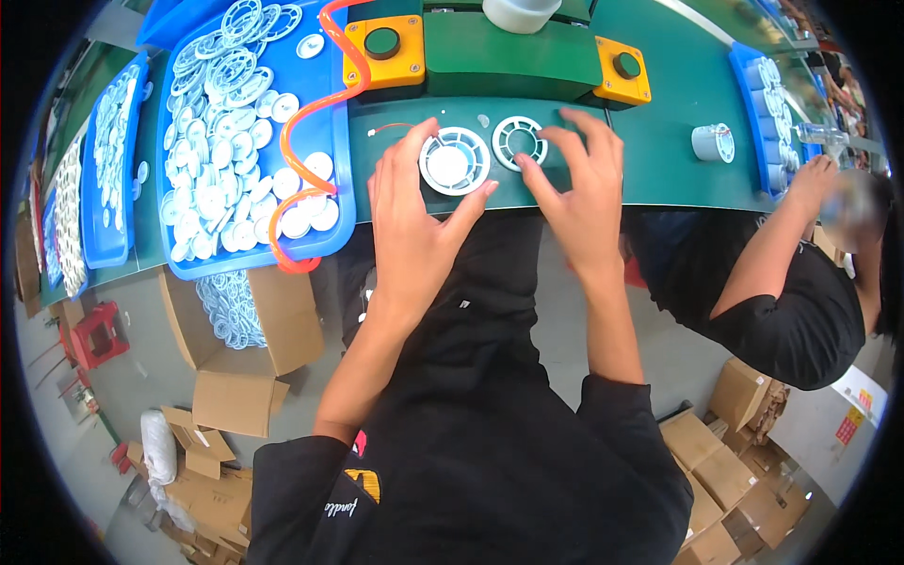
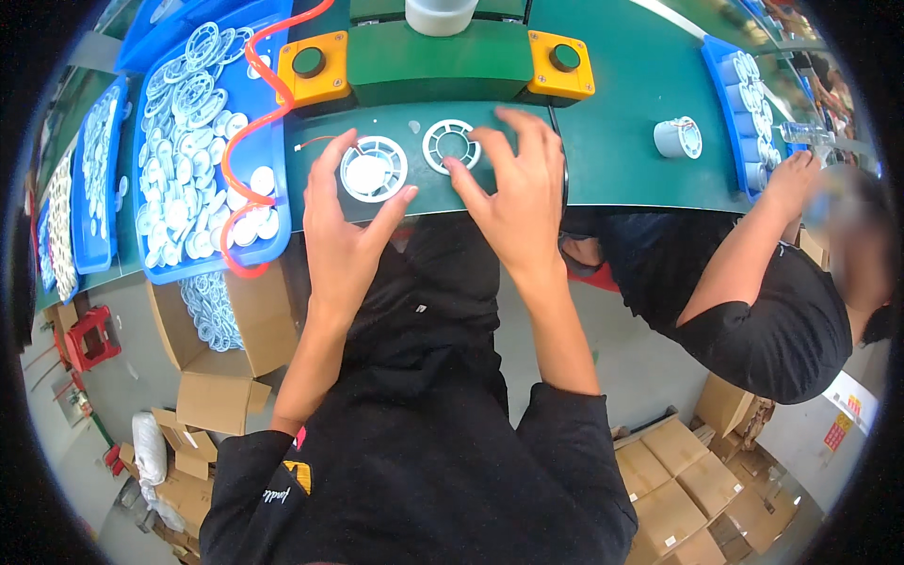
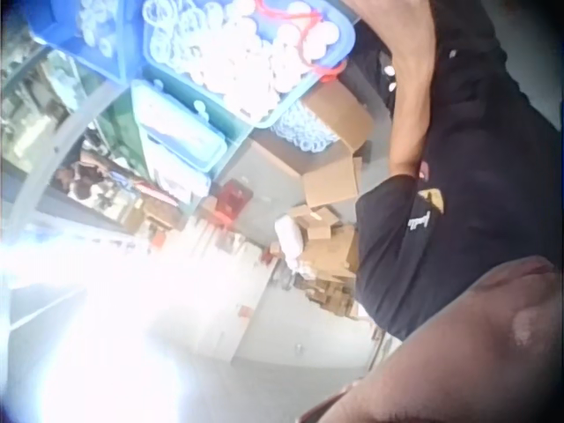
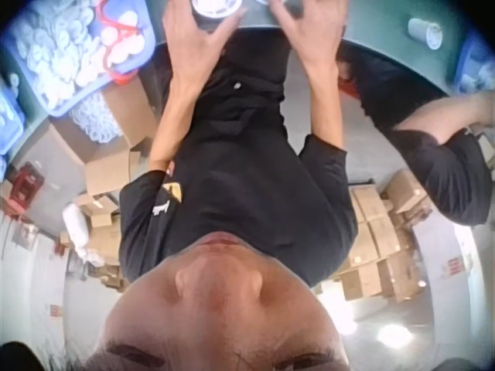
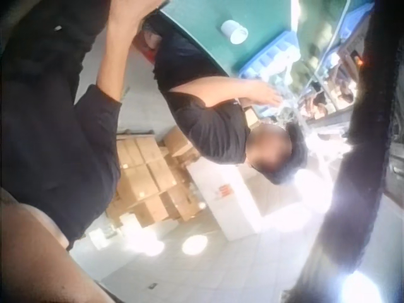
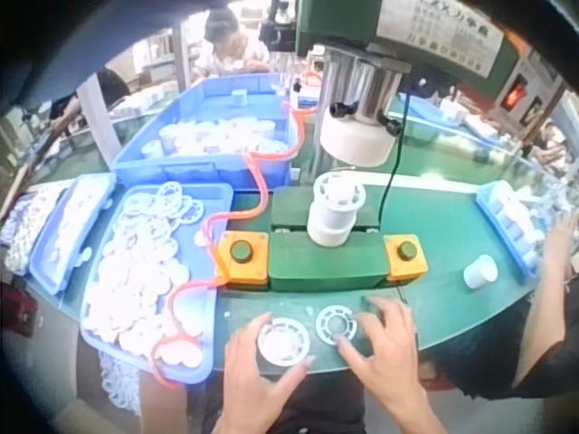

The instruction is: Assemble plastic circular components using a pneumatic press machine at a factory workstation.

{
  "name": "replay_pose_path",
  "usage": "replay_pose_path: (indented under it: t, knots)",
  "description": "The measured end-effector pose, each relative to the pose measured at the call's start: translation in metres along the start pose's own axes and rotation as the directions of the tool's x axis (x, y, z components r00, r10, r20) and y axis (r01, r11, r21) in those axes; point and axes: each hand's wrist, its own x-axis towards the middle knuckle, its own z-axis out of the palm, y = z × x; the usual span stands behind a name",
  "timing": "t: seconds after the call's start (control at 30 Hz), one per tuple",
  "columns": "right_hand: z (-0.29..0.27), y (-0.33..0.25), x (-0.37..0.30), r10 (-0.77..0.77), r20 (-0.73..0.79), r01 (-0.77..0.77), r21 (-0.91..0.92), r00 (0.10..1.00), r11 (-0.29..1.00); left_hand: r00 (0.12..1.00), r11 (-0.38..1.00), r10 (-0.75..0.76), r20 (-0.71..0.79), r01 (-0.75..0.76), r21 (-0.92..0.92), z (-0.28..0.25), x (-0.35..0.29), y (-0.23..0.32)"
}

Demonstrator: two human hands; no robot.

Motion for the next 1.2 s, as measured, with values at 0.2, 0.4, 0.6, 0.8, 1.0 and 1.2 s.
replay_pose_path:
  t: [0.2, 0.4, 0.6, 0.8, 1.0, 1.2]
  knots:
    - [0.004, -0.009, -0.006, 0.085, -0.047, -0.082, 0.066, 0.995, 0.994, 0.998, 0.999, -0.031, 0.053, 0.032, -0.007, -0.006, 0.003, -0.001]
    - [0.016, -0.014, -0.004, -0.025, -0.027, 0.025, -0.013, 0.999, 1.000, 0.998, 0.999, -0.033, 0.046, 0.033, -0.012, -0.011, 0.005, -0.002]
    - [-0.004, -0.036, 0.000, 0.045, -0.101, -0.017, 0.264, 0.994, 0.964, 0.998, 0.998, 0.017, 0.066, -0.013, -0.061, -0.010, 0.007, -0.010]
    - [0.009, -0.079, 0.002, -0.203, -0.039, 0.206, 0.287, 0.978, 0.936, 0.998, 0.997, 0.065, 0.028, -0.063, -0.053, -0.005, 0.003, -0.022]
    - [0.010, -0.078, 0.001, -0.141, 0.001, 0.137, 0.223, 0.990, 0.965, 0.997, 0.995, 0.076, -0.004, -0.076, -0.069, -0.003, 0.002, -0.021]
    - [0.013, -0.076, 0.001, -0.089, -0.022, 0.092, 0.241, 0.996, 0.966, 0.996, 0.994, 0.089, -0.022, -0.090, -0.064, -0.001, 0.003, -0.022]
